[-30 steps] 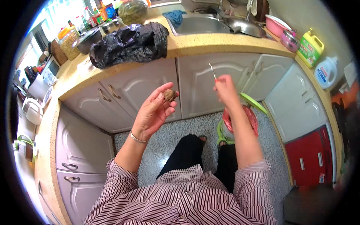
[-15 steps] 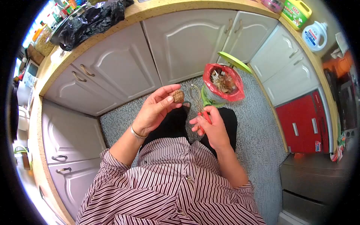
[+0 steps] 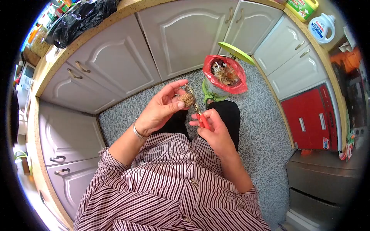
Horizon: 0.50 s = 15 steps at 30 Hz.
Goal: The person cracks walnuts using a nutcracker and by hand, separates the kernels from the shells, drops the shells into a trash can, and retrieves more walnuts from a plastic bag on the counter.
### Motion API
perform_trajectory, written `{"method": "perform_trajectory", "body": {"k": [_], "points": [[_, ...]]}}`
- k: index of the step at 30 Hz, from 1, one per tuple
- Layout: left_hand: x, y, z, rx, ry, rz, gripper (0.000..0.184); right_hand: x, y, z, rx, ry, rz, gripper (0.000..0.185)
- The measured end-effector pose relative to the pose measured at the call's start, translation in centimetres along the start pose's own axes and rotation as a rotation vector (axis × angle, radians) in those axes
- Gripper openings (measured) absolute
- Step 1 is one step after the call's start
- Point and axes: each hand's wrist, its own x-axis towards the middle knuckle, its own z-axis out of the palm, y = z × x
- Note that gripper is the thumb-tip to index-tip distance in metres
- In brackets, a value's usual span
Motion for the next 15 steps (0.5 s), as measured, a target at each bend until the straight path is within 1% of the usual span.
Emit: {"method": "perform_trajectory", "body": {"k": [4,7,9,10,12,13,15], "points": [[-0.4,0.3,0.2,-0.037,0.029,-0.003,0.063,-0.2,-0.8,0.2,-0.07,-0.024,-0.002,0.032],[-0.5,0.3,0.1,-0.021,0.009,0.011,0.062,-0.4,-0.9,0.0,-0.089,-0.119,-0.012,0.035],[-0.7,0.7,0.3,-0.02,-0.006,-0.061,0.053,-0.4,-1.0,0.1,-0.125,-0.128,-0.017,0.035],[-0.6,0.6,0.1,-0.02,-0.006,-0.059,0.053,-0.4,-1.1,0.1,-0.16,-0.136,-0.023,0.035],[-0.5,0.1,-0.7,-0.014,-0.032,-0.057,0.04,-0.4,-1.1,0.0,-0.165,-0.147,-0.026,0.035],[-0.5,0.0,-0.8,-0.016,-0.03,-0.058,0.04,-0.5,-1.0,0.0,-0.167,-0.157,-0.026,0.035],[-0.4,0.1,-0.8,0.007,-0.053,-0.052,0.032,-0.6,-1.2,0.2,-0.161,-0.16,-0.021,0.036]]}}
